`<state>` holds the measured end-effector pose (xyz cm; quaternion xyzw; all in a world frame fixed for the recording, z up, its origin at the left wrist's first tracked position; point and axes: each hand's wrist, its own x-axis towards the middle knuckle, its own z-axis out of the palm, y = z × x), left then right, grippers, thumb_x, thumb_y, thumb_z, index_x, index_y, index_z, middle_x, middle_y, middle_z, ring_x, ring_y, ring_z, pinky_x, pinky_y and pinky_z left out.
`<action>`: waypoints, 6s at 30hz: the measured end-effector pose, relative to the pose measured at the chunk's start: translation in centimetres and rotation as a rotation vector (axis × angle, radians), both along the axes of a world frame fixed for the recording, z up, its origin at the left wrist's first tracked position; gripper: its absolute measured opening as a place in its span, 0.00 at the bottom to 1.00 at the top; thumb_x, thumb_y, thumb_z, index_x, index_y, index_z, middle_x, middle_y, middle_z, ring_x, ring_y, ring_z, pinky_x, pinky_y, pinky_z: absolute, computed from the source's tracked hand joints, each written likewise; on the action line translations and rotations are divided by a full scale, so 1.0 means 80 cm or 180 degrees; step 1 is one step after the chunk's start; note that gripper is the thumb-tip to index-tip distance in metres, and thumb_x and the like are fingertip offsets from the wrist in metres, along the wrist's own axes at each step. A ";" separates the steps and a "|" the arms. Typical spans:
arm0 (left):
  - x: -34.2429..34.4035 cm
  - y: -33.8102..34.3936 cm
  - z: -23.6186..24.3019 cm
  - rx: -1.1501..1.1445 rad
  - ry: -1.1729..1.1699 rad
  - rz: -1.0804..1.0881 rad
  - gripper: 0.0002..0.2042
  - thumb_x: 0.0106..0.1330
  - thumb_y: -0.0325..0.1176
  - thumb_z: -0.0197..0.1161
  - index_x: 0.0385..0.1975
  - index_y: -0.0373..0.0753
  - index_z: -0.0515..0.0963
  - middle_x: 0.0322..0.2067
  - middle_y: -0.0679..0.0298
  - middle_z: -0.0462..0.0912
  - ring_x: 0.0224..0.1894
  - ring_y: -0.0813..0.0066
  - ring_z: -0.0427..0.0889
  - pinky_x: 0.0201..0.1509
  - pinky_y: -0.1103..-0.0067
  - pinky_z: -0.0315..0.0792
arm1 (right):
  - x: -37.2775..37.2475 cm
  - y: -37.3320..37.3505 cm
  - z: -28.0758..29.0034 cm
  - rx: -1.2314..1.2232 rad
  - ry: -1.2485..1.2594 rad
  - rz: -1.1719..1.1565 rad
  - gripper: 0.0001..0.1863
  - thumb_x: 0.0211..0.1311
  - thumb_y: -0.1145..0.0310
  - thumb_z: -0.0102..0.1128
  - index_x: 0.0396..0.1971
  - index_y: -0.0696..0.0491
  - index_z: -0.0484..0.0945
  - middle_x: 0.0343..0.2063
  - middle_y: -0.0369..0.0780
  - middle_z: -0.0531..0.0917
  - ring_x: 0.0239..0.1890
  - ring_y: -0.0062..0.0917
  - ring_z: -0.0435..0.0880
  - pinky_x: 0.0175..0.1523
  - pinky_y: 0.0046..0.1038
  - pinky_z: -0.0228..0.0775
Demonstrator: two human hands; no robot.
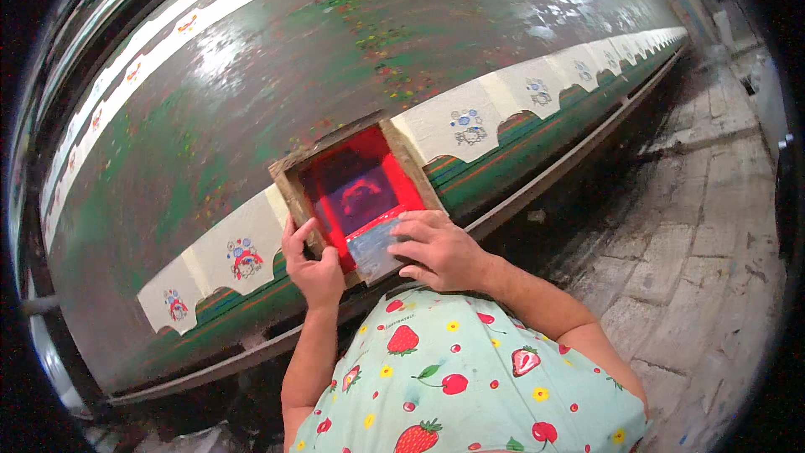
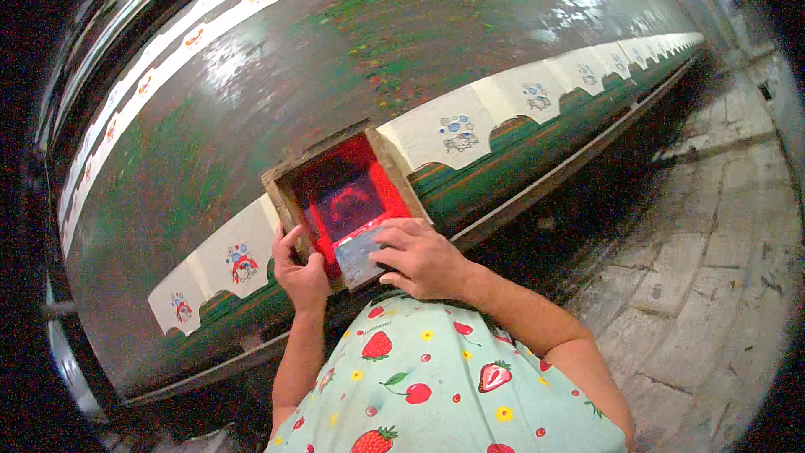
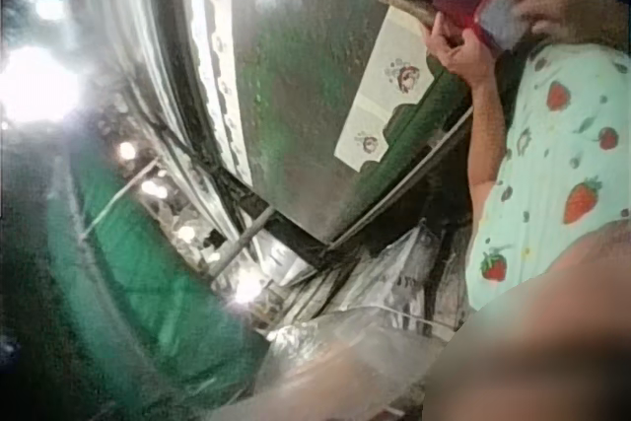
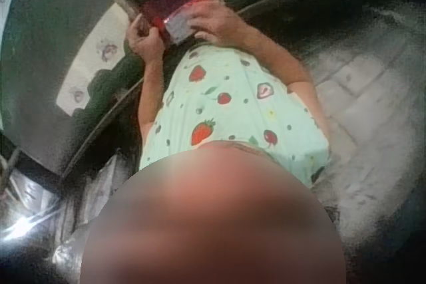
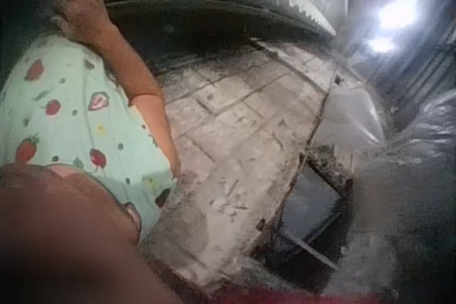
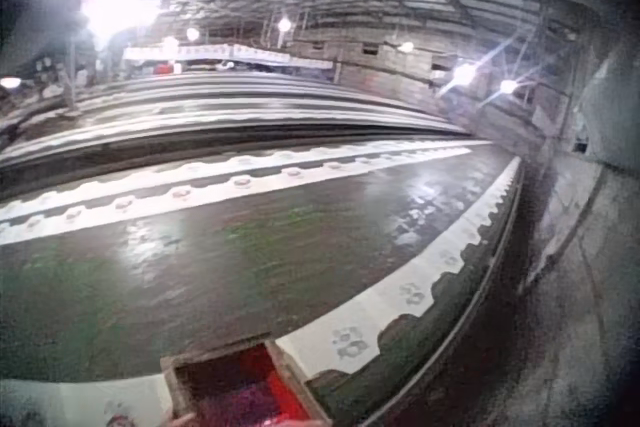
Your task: The person holds a wooden screen-printing frame with red ink and repeatedly rubs a squeegee across the mesh to transfer ink onto a surface below. The person moves the frame along the surface and continues the same rubbing motion throughout the clip.
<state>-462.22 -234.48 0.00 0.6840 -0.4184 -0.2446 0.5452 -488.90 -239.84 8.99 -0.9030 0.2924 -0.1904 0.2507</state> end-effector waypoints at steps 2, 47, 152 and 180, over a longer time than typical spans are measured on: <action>-0.005 -0.011 -0.001 -0.0125 0.0147 0.0083 0.24 0.56 0.15 0.63 0.55 0.33 0.88 0.79 0.40 0.75 0.82 0.46 0.73 0.88 0.61 0.62 | -0.022 -0.009 -0.009 -0.0117 -0.0361 -0.0506 0.24 0.64 0.66 0.83 0.60 0.51 0.88 0.65 0.45 0.84 0.73 0.46 0.79 0.77 0.52 0.72; -0.297 -0.155 0.002 -0.0209 0.0598 0.0094 0.13 0.59 0.14 0.64 0.42 0.35 0.85 0.83 0.38 0.69 0.84 0.53 0.72 0.84 0.64 0.65 | -0.334 -0.145 -0.012 -0.0300 -0.0415 0.0021 0.26 0.59 0.64 0.84 0.57 0.50 0.88 0.65 0.44 0.84 0.73 0.46 0.79 0.77 0.50 0.72; -0.572 -0.282 0.003 -0.0232 0.0763 0.0184 0.14 0.60 0.12 0.64 0.42 0.35 0.85 0.81 0.38 0.72 0.83 0.51 0.73 0.85 0.65 0.65 | -0.632 -0.302 -0.024 0.0575 -0.1059 -0.0773 0.24 0.62 0.75 0.80 0.59 0.52 0.86 0.65 0.47 0.85 0.72 0.51 0.81 0.79 0.52 0.71; -0.557 -0.293 0.006 -0.0258 0.1334 0.0115 0.16 0.69 0.15 0.67 0.55 0.32 0.85 0.78 0.41 0.77 0.75 0.59 0.82 0.80 0.68 0.73 | -0.507 -0.451 0.046 0.0225 0.1036 0.1045 0.20 0.59 0.80 0.67 0.52 0.54 0.89 0.46 0.48 0.88 0.55 0.49 0.87 0.64 0.47 0.81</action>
